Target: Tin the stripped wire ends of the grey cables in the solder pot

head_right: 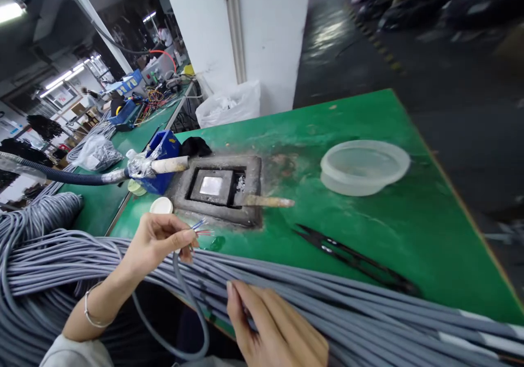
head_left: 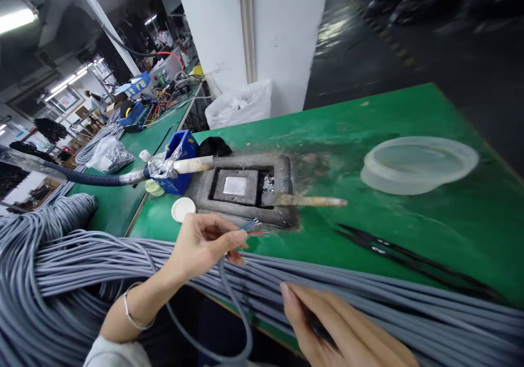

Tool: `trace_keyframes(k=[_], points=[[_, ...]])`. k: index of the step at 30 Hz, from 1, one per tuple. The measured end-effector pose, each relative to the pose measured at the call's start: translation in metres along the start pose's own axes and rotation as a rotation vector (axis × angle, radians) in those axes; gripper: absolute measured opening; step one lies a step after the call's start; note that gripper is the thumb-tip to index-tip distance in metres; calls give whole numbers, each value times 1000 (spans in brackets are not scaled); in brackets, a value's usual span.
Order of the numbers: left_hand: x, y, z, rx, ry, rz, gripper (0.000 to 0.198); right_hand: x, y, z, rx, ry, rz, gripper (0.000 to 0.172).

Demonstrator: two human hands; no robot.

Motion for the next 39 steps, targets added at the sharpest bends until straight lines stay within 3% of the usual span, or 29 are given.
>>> trace_keyframes(k=[8,12,15,19,22,27,32,39], points=[[25,-2,26,-2,50,196,41,10,0,-4,-15,10,-22,12],[39,-4,35,3,86,285,38,16,4,3,13,114,-132,9],[51,-6,40,30,157,377,33,18,11,8,83,265,-363,12],[64,-10,43,81,238,518,31,21,23,10,230,457,-840,26],[70,-12,45,140,302,594,29,27,27,9,253,533,-979,26],[78,-13,50,174,407,630,24,39,26,10,163,533,-879,32],[82,-14,55,108,483,526,20,48,21,10,110,382,-749,10],[85,-8,66,22,196,371,44,45,13,7,75,92,-360,17]])
Point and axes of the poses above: each hand's wrist, its own z-axis away from the middle knuckle, its own y-axis out of the palm, x = y × z, the point moved 2 cm from there along -z, towards the middle knuckle, and after that the axes turned 3 degrees about y, right-handed, at the moved point
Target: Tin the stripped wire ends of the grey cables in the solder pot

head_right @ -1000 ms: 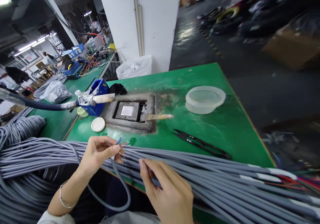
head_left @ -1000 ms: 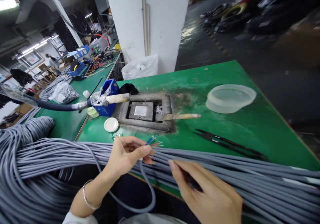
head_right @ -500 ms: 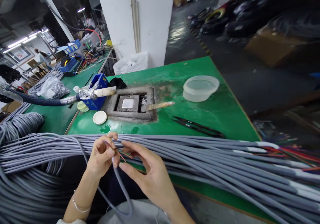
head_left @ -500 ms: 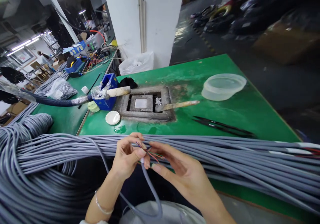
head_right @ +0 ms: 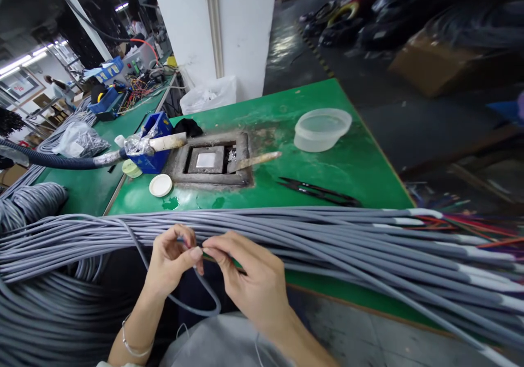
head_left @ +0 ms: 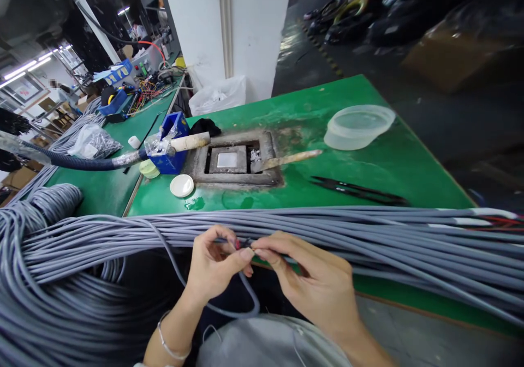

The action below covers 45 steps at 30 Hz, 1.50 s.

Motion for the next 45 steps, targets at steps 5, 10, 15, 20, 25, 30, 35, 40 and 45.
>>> trace_keyframes(k=[5,10,15,20,25,30,35,40,45], points=[[19,7,3,131,-382,-12,59,4,-11,-5,89,-259,177,24],[20,11,2,-38,-349,81,52,7,-18,2,131,-390,351,28],[19,13,9,-104,-172,-65,46,1,-21,3,65,-164,279,17],[22,8,17,-81,-18,-368,32,1,-23,-8,155,-85,191,26],[20,8,13,-64,55,-329,26,-2,-26,-17,344,-5,111,30],[14,13,10,1,67,-255,28,0,-37,-25,419,7,83,23],[9,17,7,34,186,-314,24,1,-42,-34,441,-14,45,29],[9,21,3,-93,218,-215,32,-12,-49,-38,187,120,31,33],[14,24,2,-254,93,-61,40,-26,-42,-26,-2,342,-111,35]])
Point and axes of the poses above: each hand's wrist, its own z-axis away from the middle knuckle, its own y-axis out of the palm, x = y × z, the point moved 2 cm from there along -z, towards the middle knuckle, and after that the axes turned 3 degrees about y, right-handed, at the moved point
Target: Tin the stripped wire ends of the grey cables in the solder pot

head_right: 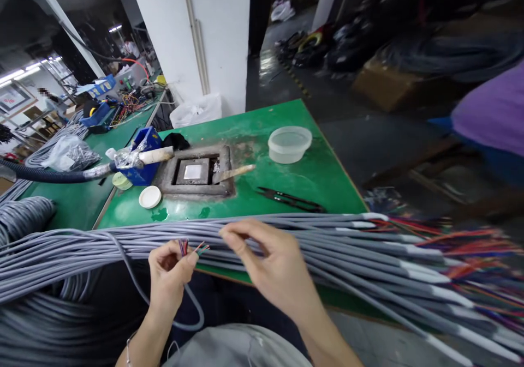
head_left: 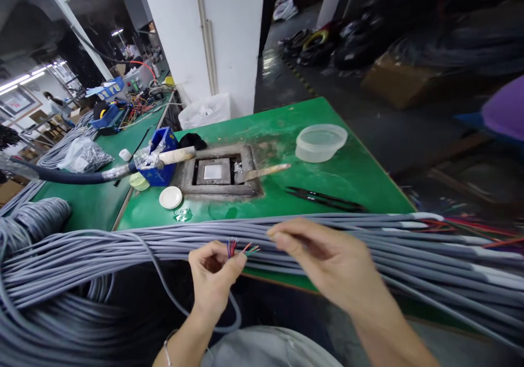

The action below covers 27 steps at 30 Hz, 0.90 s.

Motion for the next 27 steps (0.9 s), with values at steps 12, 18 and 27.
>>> trace_keyframes(k=[12,18,27], points=[[11,-8,2,53,-10,28,34,0,27,18,124,36,-305,12],[15,-9,2,15,-6,57,28,-8,30,24,111,23,-320,12],[15,-10,-2,-8,-22,53,32,-9,34,20,50,15,-345,14]])
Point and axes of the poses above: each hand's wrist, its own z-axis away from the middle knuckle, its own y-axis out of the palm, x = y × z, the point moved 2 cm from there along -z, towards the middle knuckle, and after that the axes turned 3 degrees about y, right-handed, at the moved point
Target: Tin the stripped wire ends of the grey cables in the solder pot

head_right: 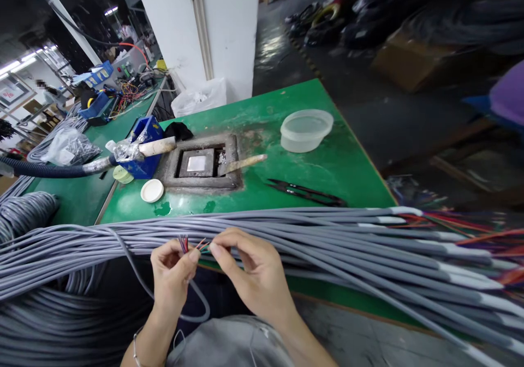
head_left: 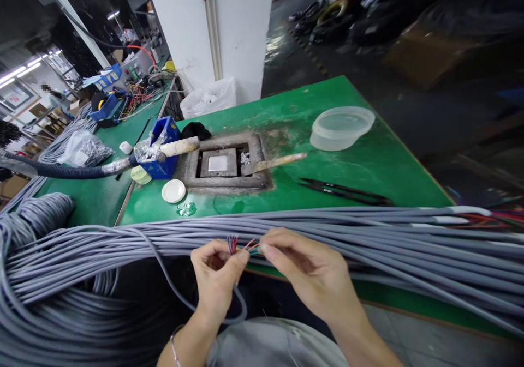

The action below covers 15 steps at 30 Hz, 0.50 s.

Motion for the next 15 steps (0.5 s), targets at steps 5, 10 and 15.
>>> trace_keyframes(k=[5,10,15], points=[[-2,-2,0,-63,33,10,27,-13,-5,2,-83,120,-135,20],[-4,-2,0,-48,98,-56,18,-5,-4,0,-86,25,65,10],[-5,-1,-1,-21,93,-75,14,6,3,-3,-69,-110,248,18]])
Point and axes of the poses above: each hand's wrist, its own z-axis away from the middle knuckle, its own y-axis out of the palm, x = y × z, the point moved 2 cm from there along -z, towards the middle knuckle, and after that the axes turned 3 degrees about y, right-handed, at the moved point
